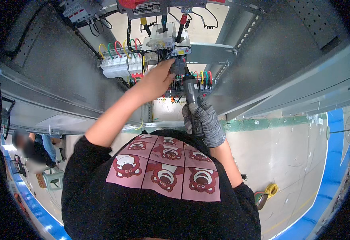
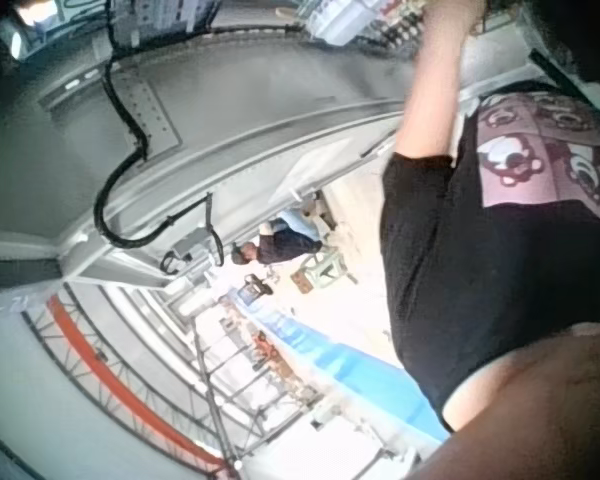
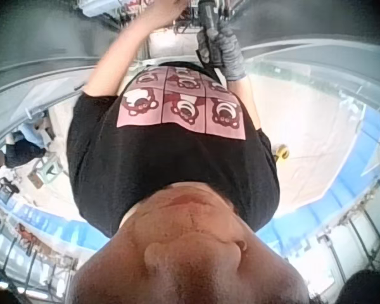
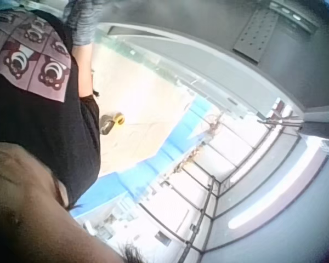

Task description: The person works inside an open electrical cabinet, using a cordless drill to tighten terminal screws on a terminal block and pliers to strip and insert wires. They handle multiple colored wires and connect them to the terminal block.

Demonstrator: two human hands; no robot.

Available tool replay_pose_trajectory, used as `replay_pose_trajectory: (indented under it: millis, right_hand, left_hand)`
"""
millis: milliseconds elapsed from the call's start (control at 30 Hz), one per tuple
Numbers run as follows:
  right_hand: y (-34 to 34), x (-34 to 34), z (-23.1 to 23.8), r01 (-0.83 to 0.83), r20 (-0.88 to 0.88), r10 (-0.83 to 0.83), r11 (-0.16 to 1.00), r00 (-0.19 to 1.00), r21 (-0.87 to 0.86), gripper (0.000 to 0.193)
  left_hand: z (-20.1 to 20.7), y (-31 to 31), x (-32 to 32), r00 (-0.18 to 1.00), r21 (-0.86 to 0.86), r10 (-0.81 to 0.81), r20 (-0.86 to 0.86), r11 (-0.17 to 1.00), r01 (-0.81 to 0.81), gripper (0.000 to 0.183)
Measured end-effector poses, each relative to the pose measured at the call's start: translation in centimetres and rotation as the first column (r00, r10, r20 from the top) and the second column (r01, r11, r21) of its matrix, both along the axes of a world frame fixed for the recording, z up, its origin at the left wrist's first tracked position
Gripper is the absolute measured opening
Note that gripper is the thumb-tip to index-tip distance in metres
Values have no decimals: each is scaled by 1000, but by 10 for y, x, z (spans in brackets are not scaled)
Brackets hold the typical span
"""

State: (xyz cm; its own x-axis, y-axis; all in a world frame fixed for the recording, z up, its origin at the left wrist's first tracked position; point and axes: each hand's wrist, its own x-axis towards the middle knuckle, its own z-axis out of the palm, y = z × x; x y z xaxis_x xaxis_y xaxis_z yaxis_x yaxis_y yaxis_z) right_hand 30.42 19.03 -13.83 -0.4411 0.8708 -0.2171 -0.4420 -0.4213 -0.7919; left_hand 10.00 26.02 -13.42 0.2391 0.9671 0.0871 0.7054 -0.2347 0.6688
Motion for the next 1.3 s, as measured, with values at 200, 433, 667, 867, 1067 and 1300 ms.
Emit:
replay_pose_trajectory:
  millis: [200, 433, 667, 867, 1067, 1300]
  right_hand:
    - [-3, -11, 0, -22, -4, 22, 1000, 1000, -19, 39]
    - [11, -19, -19, -54, 39, 53, 998, 998, 37, 40]
    - [9, -25, -9, -3, 18, 2, 1000, 1000, 17, 27]
    - [8, -26, -3, -16, -8, 16, 999, 1000, -35, 30]
    - [2, -28, 1, -2, -180, -25, 989, 983, -150, 42]
    - [3, -27, -5, -34, -191, 29, 999, 981, -26, 49]
  left_hand:
    - [-45, 0, 41, 467, 30, 102, 879, 963, -267, 57]
    - [-26, 10, 41, 386, -46, 132, 913, 973, -225, 48]
    - [-16, 7, 43, 320, -17, 98, 942, 969, -246, 39]
    - [-24, 6, 42, 417, 7, 93, 904, 972, -233, 43]
    - [-26, 5, 38, 508, 34, 94, 856, 971, -238, 45]
    - [-29, 7, 38, 433, 19, 83, 897, 974, -227, 39]
